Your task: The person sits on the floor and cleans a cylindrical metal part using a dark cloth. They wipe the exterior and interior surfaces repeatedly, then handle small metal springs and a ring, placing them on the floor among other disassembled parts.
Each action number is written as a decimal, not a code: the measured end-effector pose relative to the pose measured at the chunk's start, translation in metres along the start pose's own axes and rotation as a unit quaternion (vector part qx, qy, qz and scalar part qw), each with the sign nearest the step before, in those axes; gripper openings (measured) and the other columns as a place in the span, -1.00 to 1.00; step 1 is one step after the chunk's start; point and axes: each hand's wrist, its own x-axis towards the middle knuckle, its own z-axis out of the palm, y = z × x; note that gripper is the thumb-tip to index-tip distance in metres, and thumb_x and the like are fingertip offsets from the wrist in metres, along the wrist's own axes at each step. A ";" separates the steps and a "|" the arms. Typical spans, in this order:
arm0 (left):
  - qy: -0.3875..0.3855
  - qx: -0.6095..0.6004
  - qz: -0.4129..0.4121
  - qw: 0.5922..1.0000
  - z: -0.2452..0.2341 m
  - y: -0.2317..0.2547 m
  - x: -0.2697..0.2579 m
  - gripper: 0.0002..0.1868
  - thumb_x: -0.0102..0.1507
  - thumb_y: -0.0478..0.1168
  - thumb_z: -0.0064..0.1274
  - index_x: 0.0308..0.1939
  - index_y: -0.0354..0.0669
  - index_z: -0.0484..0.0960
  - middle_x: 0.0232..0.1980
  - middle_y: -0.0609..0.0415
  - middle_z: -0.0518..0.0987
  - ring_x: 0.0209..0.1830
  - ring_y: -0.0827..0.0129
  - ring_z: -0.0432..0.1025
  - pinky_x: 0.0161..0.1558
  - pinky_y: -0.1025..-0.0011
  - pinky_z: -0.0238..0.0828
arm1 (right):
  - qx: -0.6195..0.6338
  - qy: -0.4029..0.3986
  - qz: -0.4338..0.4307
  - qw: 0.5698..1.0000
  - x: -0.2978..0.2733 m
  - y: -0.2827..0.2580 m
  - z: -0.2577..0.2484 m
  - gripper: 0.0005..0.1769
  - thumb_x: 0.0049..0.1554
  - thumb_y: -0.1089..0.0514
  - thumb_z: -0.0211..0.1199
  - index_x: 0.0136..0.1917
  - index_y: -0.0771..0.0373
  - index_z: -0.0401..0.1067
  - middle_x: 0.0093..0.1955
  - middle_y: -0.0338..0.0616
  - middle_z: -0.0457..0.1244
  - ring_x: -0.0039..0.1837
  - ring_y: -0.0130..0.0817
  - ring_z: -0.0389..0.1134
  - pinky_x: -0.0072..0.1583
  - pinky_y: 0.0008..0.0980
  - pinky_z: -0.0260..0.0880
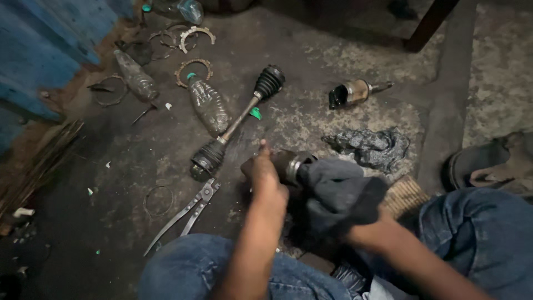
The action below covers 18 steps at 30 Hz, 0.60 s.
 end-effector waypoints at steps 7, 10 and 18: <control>-0.009 0.109 0.229 0.967 -0.003 -0.042 -0.001 -0.50 0.16 -0.25 0.27 0.10 -0.24 0.39 0.02 -0.02 0.56 -0.06 0.27 0.45 0.00 0.25 0.42 | 0.025 -0.190 0.053 0.980 0.014 0.009 0.010 -0.44 -0.06 0.19 0.27 0.26 0.16 0.46 0.20 0.09 0.36 0.24 0.03 0.37 0.24 -0.16 0.36; -0.054 0.047 0.131 0.989 0.001 -0.031 -0.012 -0.50 0.14 -0.23 0.23 0.11 -0.21 0.42 0.00 -0.02 0.57 -0.08 0.25 0.46 -0.03 0.22 0.43 | 0.075 -0.184 -0.035 0.979 0.001 0.027 0.021 -0.60 0.08 0.20 0.16 0.20 0.23 0.46 0.28 0.11 0.32 0.31 0.02 0.33 0.32 -0.17 0.33; -0.066 0.045 0.127 0.989 0.006 -0.028 -0.022 -0.49 0.14 -0.20 0.22 0.10 0.08 0.33 0.03 0.18 0.54 -0.05 0.35 0.47 0.03 0.29 0.41 | 0.028 -0.152 0.061 0.986 -0.018 0.042 -0.001 -0.50 -0.07 0.01 0.45 0.15 0.16 0.55 0.14 -0.01 0.42 0.20 -0.05 0.43 0.19 -0.16 0.38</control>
